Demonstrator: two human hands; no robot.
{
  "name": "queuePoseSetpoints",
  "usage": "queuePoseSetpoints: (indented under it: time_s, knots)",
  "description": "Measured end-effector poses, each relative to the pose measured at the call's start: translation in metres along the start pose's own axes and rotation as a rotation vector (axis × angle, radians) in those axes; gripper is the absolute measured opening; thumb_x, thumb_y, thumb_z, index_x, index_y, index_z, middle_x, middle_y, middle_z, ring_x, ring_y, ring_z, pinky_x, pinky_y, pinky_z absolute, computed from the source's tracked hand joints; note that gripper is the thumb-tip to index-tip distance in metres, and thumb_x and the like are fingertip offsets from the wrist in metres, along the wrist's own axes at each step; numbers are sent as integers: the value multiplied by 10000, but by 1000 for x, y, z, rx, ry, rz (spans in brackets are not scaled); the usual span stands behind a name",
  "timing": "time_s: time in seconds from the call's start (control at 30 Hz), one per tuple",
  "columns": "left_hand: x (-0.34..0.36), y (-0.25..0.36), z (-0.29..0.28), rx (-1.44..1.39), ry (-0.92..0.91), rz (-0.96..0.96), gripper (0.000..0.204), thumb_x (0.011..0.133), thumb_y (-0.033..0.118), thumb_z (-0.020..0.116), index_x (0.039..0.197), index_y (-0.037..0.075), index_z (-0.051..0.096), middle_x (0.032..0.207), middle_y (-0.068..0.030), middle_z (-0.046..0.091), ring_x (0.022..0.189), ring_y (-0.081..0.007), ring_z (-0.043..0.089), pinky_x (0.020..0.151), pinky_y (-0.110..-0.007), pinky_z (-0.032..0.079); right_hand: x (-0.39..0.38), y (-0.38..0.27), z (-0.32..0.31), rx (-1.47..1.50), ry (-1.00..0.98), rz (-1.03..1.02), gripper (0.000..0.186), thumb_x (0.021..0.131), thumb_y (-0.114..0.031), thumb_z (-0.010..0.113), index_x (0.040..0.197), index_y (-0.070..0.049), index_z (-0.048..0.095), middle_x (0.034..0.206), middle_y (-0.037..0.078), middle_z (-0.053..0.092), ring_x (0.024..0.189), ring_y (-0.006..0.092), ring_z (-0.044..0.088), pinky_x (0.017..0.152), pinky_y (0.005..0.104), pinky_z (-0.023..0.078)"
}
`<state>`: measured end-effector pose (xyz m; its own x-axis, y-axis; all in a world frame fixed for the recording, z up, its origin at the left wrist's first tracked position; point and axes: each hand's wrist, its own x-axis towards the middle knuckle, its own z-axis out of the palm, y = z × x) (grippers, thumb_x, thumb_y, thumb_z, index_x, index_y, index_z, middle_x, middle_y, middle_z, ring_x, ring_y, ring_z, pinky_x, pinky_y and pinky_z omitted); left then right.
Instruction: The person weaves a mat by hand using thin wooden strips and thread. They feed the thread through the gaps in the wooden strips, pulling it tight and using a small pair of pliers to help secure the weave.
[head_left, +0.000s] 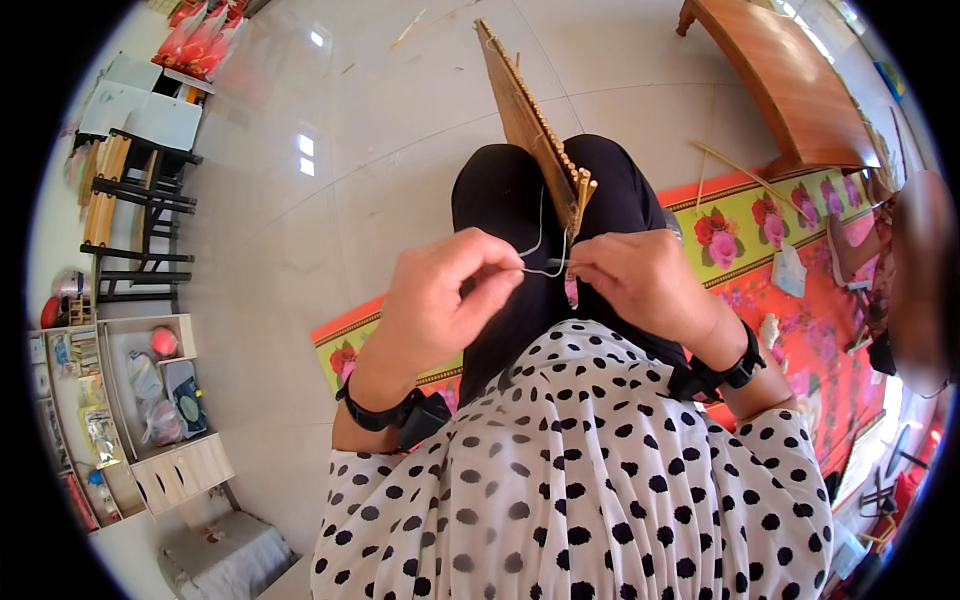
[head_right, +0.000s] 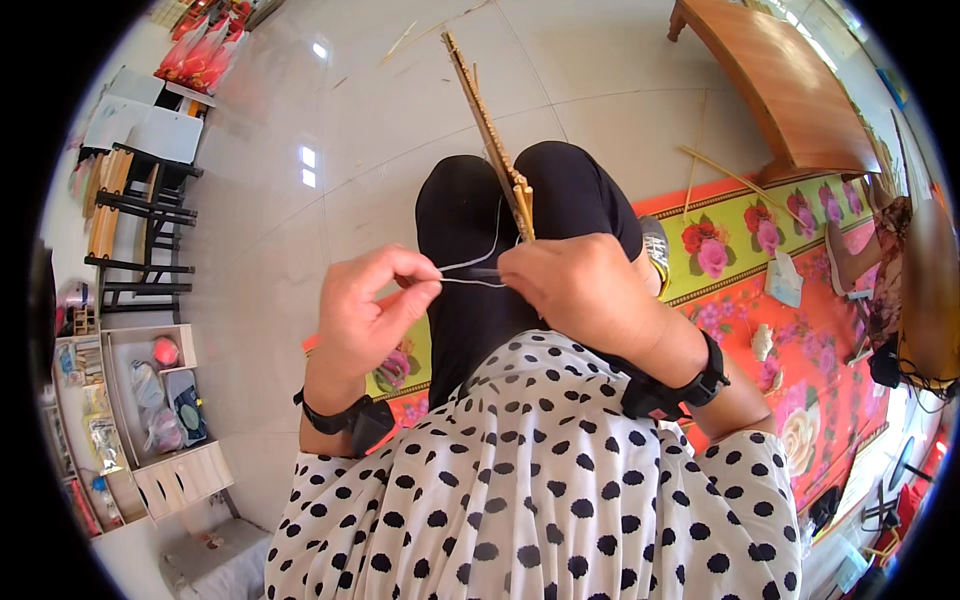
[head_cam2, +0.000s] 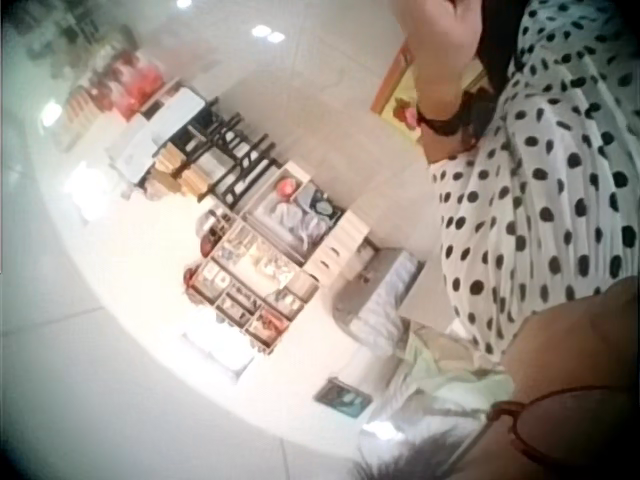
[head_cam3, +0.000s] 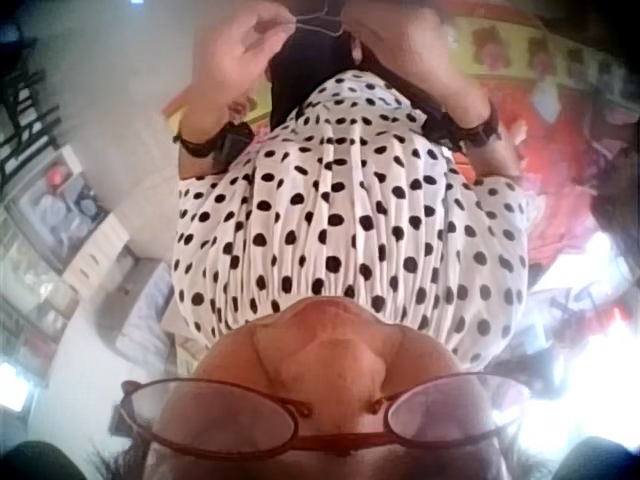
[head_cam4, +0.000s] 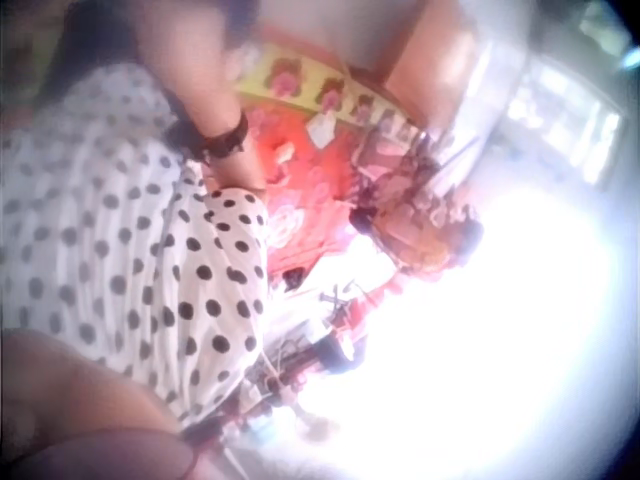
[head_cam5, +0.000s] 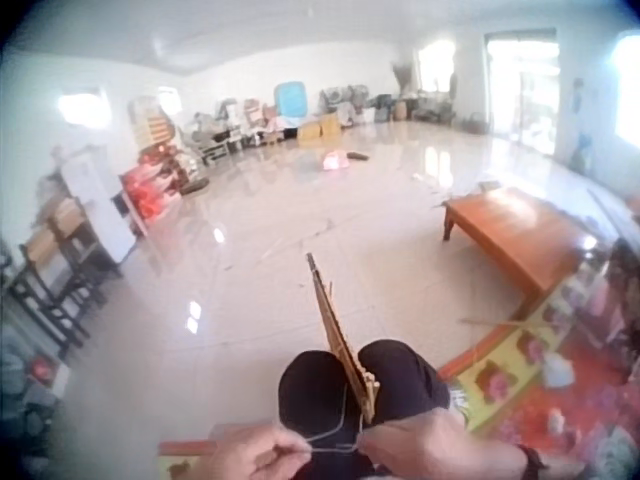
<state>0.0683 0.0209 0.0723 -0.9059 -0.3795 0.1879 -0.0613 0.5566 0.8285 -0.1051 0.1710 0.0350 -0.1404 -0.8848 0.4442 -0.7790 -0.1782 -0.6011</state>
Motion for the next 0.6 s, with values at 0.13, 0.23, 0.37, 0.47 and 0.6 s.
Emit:
queuePoseSetpoints:
  time_s: [0.13,0.23,0.37,0.47,0.6]
  knots:
    - [-5,-5,-10,-12,8,-14,69,782,-28,639,810,-8,579,692,-50,605,628,-120,563,592,-240,456,-4,-1,1,342,-95,218,77,826,-35,632,900,-17,637,695,84,627,563,168,617,525,261,483]
    - [-10,-11,-8,8,19,-54,81,784,-14,651,834,-7,588,710,-45,611,643,-112,566,610,-236,468,-2,0,4,622,-154,416,99,884,-57,591,937,9,643,695,65,630,552,96,598,518,220,470]
    - [-10,-11,3,-47,32,-58,145,784,10,677,911,-1,607,738,-44,615,663,-104,573,627,-228,482,-4,0,11,1015,-232,593,178,946,-96,525,966,31,648,707,37,631,561,46,572,521,186,461]
    - [-5,-11,12,-110,-5,-21,197,781,11,689,963,7,615,747,-51,614,651,-97,569,592,-218,469,-4,-4,14,1047,-313,610,187,952,-107,516,965,19,653,710,32,634,546,50,566,521,184,461]
    - [2,-15,20,-85,-29,41,81,798,11,669,852,6,609,707,-45,587,606,-92,548,539,-222,435,-3,-4,13,907,-345,560,179,942,-99,532,964,28,656,708,31,634,556,50,571,536,182,469]
